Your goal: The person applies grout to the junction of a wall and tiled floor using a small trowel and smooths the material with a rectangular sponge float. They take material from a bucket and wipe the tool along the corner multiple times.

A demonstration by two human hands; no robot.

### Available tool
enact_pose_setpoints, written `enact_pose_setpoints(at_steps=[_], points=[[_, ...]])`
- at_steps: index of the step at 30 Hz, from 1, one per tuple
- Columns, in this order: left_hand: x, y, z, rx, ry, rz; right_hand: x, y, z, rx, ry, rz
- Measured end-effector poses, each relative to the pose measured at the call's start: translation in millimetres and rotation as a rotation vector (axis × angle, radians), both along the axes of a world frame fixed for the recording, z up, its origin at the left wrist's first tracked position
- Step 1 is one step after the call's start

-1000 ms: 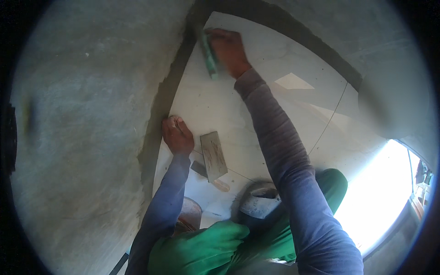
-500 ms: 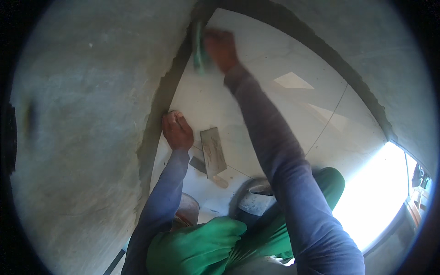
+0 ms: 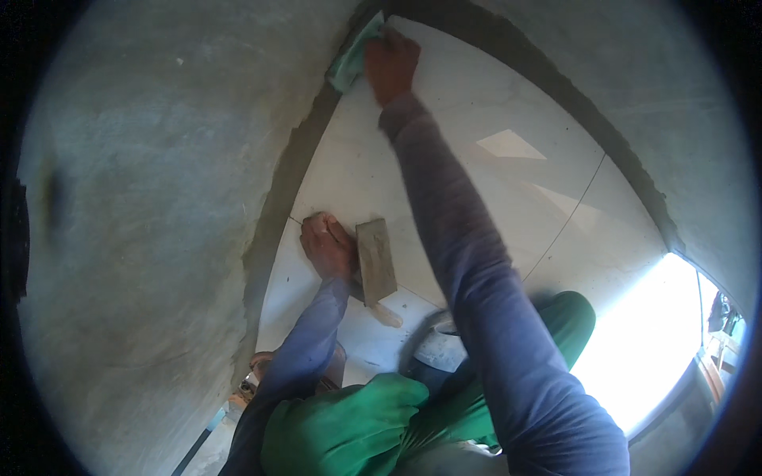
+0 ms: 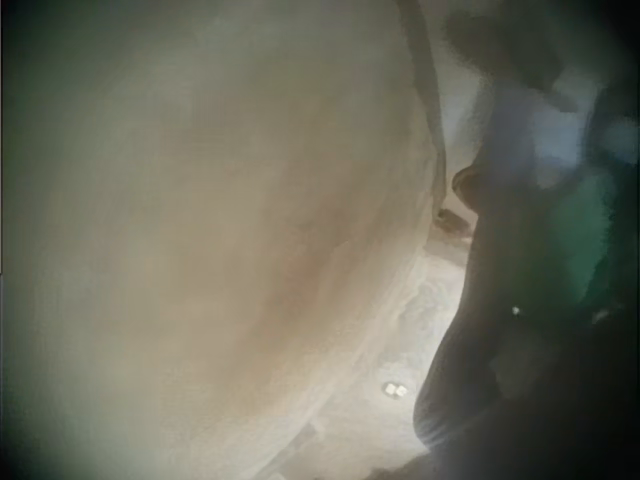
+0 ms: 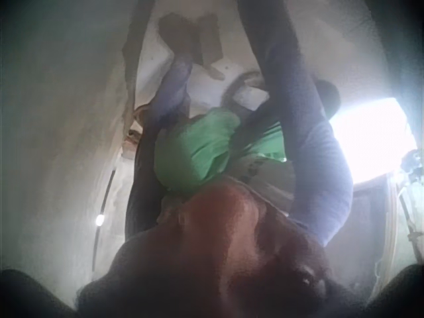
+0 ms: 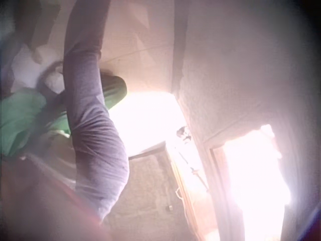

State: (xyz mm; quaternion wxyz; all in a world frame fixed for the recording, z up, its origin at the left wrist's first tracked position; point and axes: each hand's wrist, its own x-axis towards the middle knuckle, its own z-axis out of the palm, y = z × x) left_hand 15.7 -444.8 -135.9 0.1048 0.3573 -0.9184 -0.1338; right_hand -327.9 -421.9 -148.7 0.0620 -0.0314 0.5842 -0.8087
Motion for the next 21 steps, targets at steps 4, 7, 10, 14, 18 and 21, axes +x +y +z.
enact_pose_setpoints(at_steps=[4, 7, 10, 14, 18, 21], points=[[17, -17, 2, -0.025, 0.018, 0.008, 100, -12, 12, 0.194, -0.063, 0.201], [17, -19, 2, -0.036, 0.037, 0.018, 108, 11, 21, -0.008, -0.172, 0.215], [17, -19, 1, -0.066, 0.05, 0.006, 43, 32, 14, 0.085, -0.048, 0.126], [4, -6, -8, -0.09, 0.052, -0.044, -58, 47, -17, 0.383, 0.426, 0.044], [0, -5, 3, 0.002, 0.028, -0.015, -51, 40, 0, 0.795, 0.782, 0.129], [14, -16, 5, -0.084, 0.017, -0.006, 36, 28, 22, 0.574, 0.518, 0.309]])
